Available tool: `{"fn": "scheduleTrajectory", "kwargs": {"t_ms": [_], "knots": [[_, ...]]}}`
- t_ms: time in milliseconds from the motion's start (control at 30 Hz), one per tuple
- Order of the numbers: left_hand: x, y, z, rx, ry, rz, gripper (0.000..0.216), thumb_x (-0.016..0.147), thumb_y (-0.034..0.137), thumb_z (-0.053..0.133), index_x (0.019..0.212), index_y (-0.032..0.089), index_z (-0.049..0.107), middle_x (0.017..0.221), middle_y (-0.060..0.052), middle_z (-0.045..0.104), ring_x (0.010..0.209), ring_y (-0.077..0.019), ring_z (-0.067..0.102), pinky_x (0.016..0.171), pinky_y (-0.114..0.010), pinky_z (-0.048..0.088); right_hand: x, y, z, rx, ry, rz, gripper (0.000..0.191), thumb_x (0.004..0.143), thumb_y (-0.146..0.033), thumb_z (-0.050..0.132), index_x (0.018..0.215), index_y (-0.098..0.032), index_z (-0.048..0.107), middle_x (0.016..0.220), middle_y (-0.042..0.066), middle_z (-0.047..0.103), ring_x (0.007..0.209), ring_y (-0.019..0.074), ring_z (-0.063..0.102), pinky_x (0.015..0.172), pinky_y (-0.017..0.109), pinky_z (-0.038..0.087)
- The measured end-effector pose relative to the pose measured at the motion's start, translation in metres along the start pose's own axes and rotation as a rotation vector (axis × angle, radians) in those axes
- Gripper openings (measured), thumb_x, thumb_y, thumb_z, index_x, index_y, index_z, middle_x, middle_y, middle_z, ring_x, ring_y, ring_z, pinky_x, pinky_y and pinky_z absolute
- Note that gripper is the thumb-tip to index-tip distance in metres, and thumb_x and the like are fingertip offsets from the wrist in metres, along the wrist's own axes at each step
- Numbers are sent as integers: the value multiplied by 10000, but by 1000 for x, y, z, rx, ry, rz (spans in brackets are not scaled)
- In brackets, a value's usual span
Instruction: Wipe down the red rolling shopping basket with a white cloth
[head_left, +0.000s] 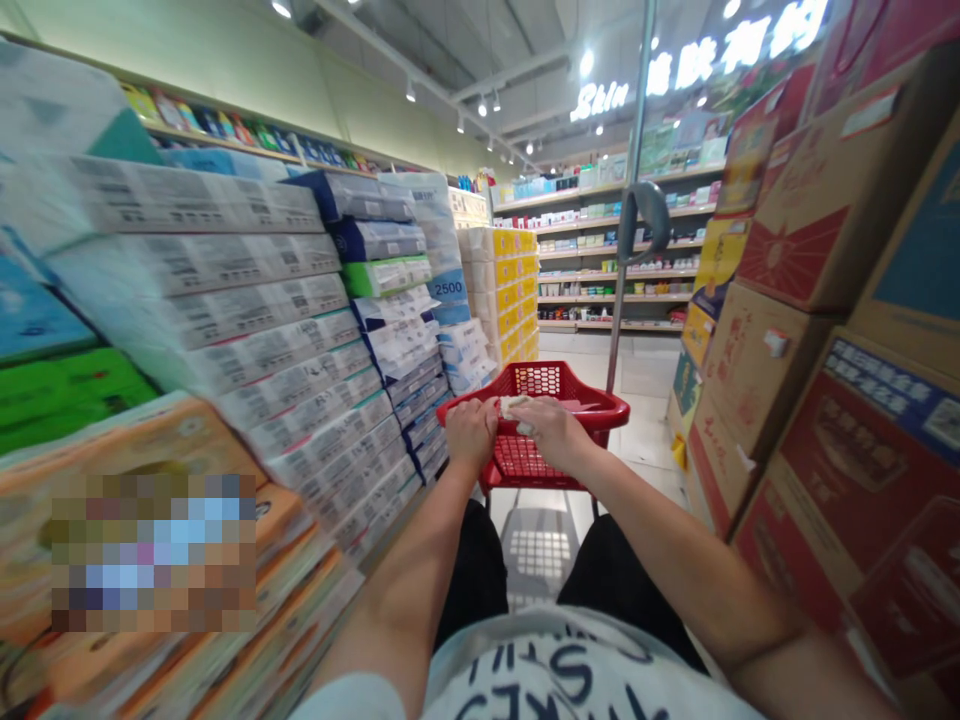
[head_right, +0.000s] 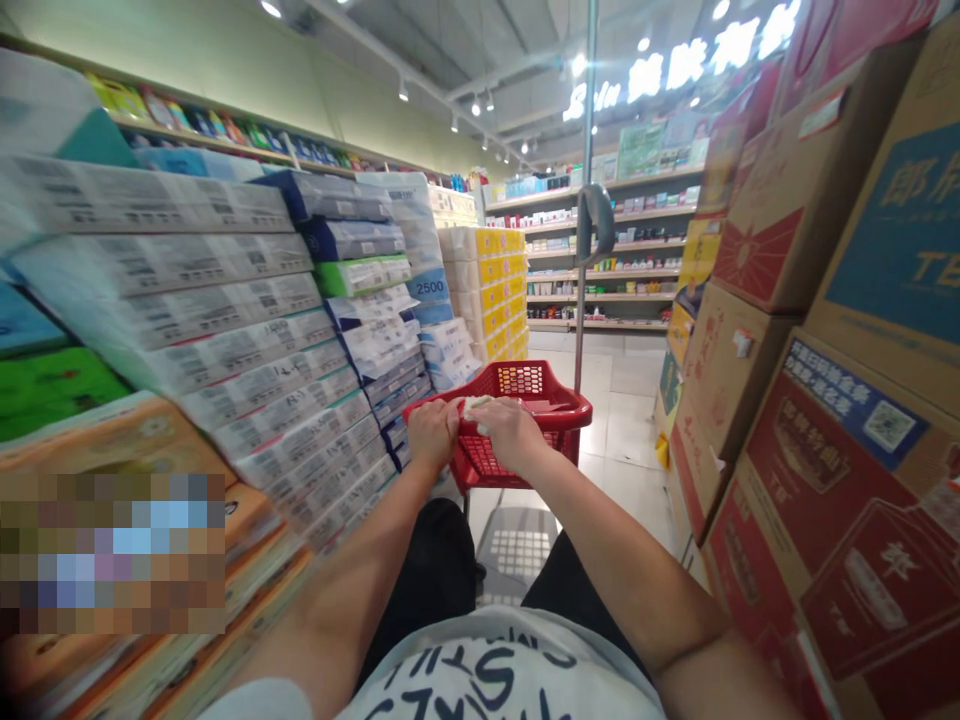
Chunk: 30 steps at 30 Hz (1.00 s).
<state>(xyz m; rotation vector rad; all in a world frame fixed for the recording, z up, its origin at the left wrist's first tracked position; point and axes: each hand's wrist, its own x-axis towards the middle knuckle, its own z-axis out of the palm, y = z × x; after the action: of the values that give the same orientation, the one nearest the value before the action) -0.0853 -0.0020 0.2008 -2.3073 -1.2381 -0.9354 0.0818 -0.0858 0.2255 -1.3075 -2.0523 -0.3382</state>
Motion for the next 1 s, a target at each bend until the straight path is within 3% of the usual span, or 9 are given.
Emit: {"fn": "scheduleTrajectory", "kwargs": {"t_ms": [100, 200, 400, 467, 567, 667, 867, 1000], "knots": [[-3, -3, 0, 8, 5, -10, 362, 969, 311, 345, 1212, 256, 609, 951, -69, 641, 932, -236, 542, 836, -368, 326, 7, -2, -3, -59, 139, 103, 344, 853, -90, 470, 1131, -204, 637, 1009, 61, 674, 990, 202, 563, 910, 338, 452], [-6, -6, 0, 15, 24, -21, 368, 959, 294, 349, 1213, 254, 613, 950, -72, 647, 929, -242, 542, 832, -378, 323, 9, -4, 3, -171, 197, 156, 255, 909, -196, 477, 1096, -191, 650, 980, 93, 651, 1004, 236, 534, 942, 378, 431], [-8, -14, -2, 9, 41, -30, 375, 962, 287, 336, 1193, 251, 629, 953, -73, 653, 924, -244, 544, 827, -381, 320, -9, -22, 34, -206, 178, 57, 433, 920, -329, 501, 1331, -194, 496, 1361, 128, 473, 1264, 291, 391, 1062, 463, 338], [-8, -16, -2, 0, 35, -34, 375, 964, 289, 336, 1193, 249, 629, 957, -71, 654, 920, -241, 546, 824, -378, 325, -11, -26, 37, -196, 146, -12, 456, 920, -282, 486, 1369, -208, 454, 1404, 123, 438, 1309, 297, 352, 1083, 489, 307], [-7, -16, -2, 0, 38, -41, 371, 967, 290, 335, 1185, 246, 632, 954, -66, 655, 917, -239, 547, 826, -377, 329, -7, -23, 35, -124, 115, -24, 480, 925, -179, 419, 1404, -185, 398, 1367, 122, 490, 1269, 249, 419, 1059, 440, 356], [-7, -11, 0, 8, 58, -38, 361, 971, 301, 342, 1182, 250, 629, 945, -63, 653, 921, -242, 545, 826, -380, 326, -6, -16, 37, -107, 142, 30, 431, 928, -180, 419, 1357, -155, 456, 1313, 118, 542, 1203, 228, 482, 1037, 398, 391], [-5, 1, 1, 2, 53, -39, 368, 984, 315, 328, 1187, 233, 624, 944, -74, 654, 915, -242, 545, 815, -379, 324, -14, -8, 42, -208, 130, -154, 371, 939, -182, 415, 1286, -177, 548, 1323, 94, 548, 1304, 253, 389, 1098, 424, 321], [-2, 7, 1, 8, 42, -45, 359, 985, 319, 328, 1189, 244, 614, 947, -62, 648, 921, -237, 542, 818, -373, 327, -7, -3, 29, -130, 151, 25, 366, 949, -241, 431, 1302, -207, 524, 1270, 90, 588, 1173, 225, 510, 1042, 423, 383]]}}
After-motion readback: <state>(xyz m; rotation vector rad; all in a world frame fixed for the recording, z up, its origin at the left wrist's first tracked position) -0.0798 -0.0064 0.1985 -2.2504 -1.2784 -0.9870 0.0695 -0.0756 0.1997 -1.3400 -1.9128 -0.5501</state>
